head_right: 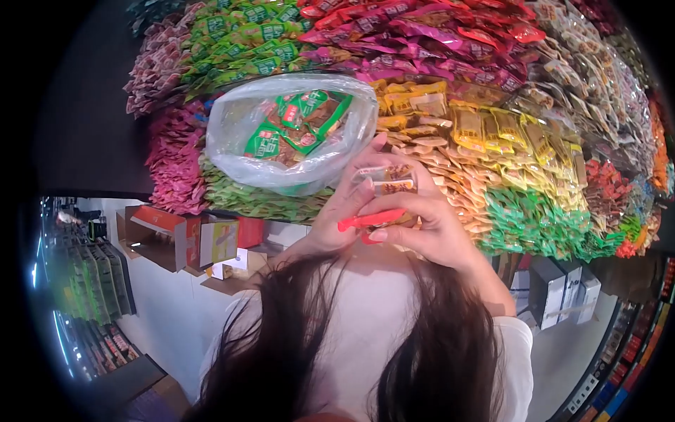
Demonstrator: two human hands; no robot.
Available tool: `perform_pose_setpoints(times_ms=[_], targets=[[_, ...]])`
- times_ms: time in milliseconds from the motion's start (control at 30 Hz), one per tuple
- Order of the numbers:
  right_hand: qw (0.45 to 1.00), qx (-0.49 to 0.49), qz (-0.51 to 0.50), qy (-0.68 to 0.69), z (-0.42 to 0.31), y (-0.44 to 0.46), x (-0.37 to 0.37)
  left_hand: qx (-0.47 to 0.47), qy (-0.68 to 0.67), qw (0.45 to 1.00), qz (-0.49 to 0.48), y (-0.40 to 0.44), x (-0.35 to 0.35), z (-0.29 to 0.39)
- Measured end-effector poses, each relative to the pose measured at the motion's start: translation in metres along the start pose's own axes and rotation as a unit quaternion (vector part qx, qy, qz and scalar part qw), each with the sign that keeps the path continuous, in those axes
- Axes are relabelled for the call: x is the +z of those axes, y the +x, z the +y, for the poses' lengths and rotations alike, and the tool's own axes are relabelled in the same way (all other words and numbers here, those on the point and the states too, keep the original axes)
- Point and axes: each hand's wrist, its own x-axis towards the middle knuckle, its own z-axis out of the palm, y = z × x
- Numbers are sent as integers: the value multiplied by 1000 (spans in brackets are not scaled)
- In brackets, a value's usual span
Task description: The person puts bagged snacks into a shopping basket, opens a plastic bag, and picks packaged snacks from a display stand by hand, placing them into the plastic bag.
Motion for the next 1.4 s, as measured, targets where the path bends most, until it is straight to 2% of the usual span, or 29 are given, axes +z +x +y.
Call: perform_pose_setpoints(times_ms=[67,133,167,300,400,433,467,533,600,633,700,733,767,800,833,867,900,967,1000,1067,1100,1133,1200,1233,1267,1300,1333,1367,1400], targets=[[999,-46,8,-3,-5,5,5,7,13,1000,-10,-3,-2,7],[998,-31,-15,-55,-17,8,6,-13,-80,996,-37,-7,-2,21],[997,-36,-19,-61,-18,11,9,1,-183,981,-66,-8,2,32],[995,-68,-9,-72,-35,24,23,15,-188,981,-53,-13,-2,53],[987,-117,-38,-102,-45,44,27,82,-119,989,-38,-20,-12,80],[993,-104,2,-60,-44,53,27,167,152,974,-12,-24,-25,93],[995,-92,42,-17,-43,64,26,238,411,880,15,-28,-35,103],[969,-167,105,-152,-32,92,23,332,505,765,222,-35,-47,113],[915,-287,116,-261,-26,117,27,264,645,650,304,-37,-65,130],[912,-312,73,-255,-25,125,32,269,644,648,307,-36,-73,133],[918,-295,-24,-264,-14,138,44,131,692,646,295,-35,-94,129],[927,-279,-79,-238,-7,144,50,135,691,644,300,-33,-104,127],[925,-282,-82,-239,0,150,52,85,648,706,273,-30,-114,124],[939,-235,-125,-217,6,157,53,34,599,762,242,-29,-119,123],[949,-185,-167,-195,9,163,53,37,599,762,245,-27,-117,123],[948,-187,-168,-197,9,170,53,73,554,787,263,-25,-113,122],[964,-118,-185,-154,8,176,53,109,506,808,280,-22,-111,123],[973,0,-218,-77,10,190,51,129,489,811,294,-16,-109,129],[972,1,-220,-78,9,192,50,147,472,814,306,-14,-108,132],[941,-51,-85,-323,-2,194,48,160,492,801,303,-10,-107,134],[947,-3,-104,-304,-11,193,46,174,511,787,298,-7,-107,135],[946,-3,-104,-306,-5,191,46,175,510,788,298,-7,-102,138],[917,-167,-72,-356,19,183,44,216,655,652,314,-12,-89,142],[880,-213,-62,-419,22,176,45,264,626,668,303,-14,-84,143],[881,-211,-62,-420,19,170,48,286,579,716,265,-19,-74,146],[877,-160,-68,-448,11,164,51,306,527,760,226,-25,-62,149],[870,-108,-73,-475,4,161,55,363,415,825,124,-27,-52,149],[863,-136,-55,-484,1,160,58,410,289,865,17,-28,-42,150],[863,-131,-51,-486,4,162,64,381,206,899,-59,-32,-27,155]])
